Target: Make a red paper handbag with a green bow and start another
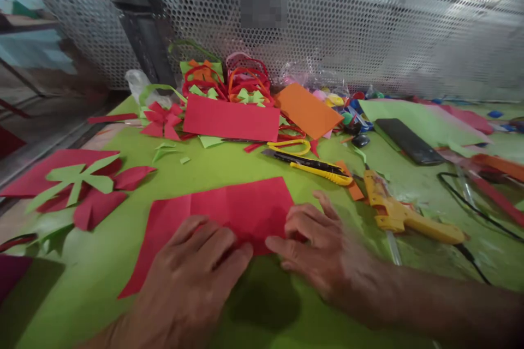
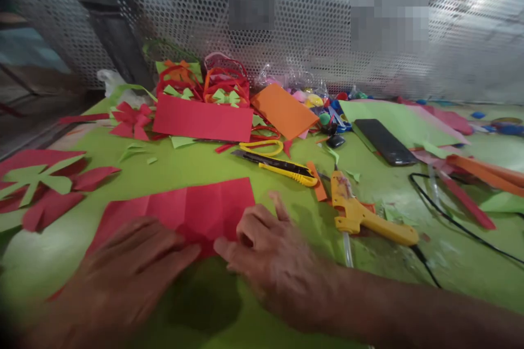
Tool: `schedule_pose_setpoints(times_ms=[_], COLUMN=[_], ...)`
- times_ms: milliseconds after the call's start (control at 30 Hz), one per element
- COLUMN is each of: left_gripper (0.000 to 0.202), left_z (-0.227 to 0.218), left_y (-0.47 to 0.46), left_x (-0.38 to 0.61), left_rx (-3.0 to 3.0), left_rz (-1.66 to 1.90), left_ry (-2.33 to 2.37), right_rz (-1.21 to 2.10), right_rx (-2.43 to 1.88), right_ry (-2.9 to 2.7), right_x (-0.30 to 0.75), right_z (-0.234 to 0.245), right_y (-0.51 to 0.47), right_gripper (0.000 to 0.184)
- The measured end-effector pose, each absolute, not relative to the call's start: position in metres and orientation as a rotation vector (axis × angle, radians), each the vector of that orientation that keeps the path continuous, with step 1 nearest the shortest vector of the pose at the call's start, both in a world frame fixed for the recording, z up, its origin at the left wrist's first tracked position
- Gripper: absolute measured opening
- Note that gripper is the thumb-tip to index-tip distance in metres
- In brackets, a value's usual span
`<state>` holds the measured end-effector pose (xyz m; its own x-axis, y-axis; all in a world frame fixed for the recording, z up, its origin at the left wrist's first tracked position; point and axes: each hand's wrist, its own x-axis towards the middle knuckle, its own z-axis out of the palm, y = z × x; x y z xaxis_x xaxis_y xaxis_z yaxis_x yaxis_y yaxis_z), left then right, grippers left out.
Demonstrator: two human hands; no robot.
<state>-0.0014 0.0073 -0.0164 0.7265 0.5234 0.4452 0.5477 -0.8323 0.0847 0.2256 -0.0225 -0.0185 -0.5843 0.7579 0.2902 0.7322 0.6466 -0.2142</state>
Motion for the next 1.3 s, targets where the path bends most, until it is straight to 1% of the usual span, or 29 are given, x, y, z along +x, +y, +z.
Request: schedule_pose_setpoints(times_ms=[67, 167, 233, 300, 467, 567, 667, 767, 867, 1033, 1167, 1300], left_gripper=[0.034, 0.035, 0.035, 0.037, 0.039, 0.04, 0.036, 0.031, 0.028, 0.027, 0.025, 0.022], left_z=[-0.016, -0.018, -0.02, -0.023, -0.028, -0.027, -0.024, -0.02, -0.019, -0.02, -0.014, -0.003], left_y=[0.006, 0.003, 0.002, 0.003, 0.007, 0.009, 0.008, 0.007, 0.007, 0.011, 0.013, 0.012], left_x=[0.002, 0.004, 0.004, 0.004, 0.001, -0.002, -0.004, -0.002, 0.003, 0.008, 0.008, 0.013], left_rx=[-2.846, -2.835, -2.792, -2.765, -2.857, -2.875, -2.909, -2.959, -2.993, -3.005, -3.069, -3.084], left_rz=[-0.75, -0.788, -0.829, -0.834, -0.716, -0.728, -0.672, -0.621, -0.632, -0.55, -0.445, -0.307], left_ry=[-0.832, -0.817, -0.85, -0.886, -1.023, -1.061, -1.156, -1.264, -1.274, -1.307, -1.385, -1.566], right_rz=[0.04, -0.025, -0.023, 0.025, 0.276, 0.384, 0.451, 0.463, 0.481, 0.484, 0.498, 0.511], right_rx=[-1.169, -1.125, -1.087, -1.093, -1.215, -1.276, -1.354, -1.387, -1.413, -1.462, -1.509, -1.523], right_ry=[-2.544, -2.53, -2.498, -2.435, -2.29, -2.265, -2.252, -2.238, -2.222, -2.214, -2.198, -2.178], right_x=[0.224, 0.223, 0.223, 0.223, 0.224, 0.226, 0.227, 0.227, 0.227, 0.226, 0.225, 0.224], right_z=[-0.017, -0.015, -0.016, -0.018, -0.022, -0.021, -0.018, -0.018, -0.017, -0.015, -0.014, -0.012], right_y=[-0.024, -0.026, -0.026, -0.024, -0.018, -0.017, -0.017, -0.018, -0.017, -0.017, -0.017, -0.017], right_gripper=[0.025, 0.019, 0.016, 0.019, 0.021, 0.023, 0.025, 0.025, 0.023, 0.023, 0.024, 0.022])
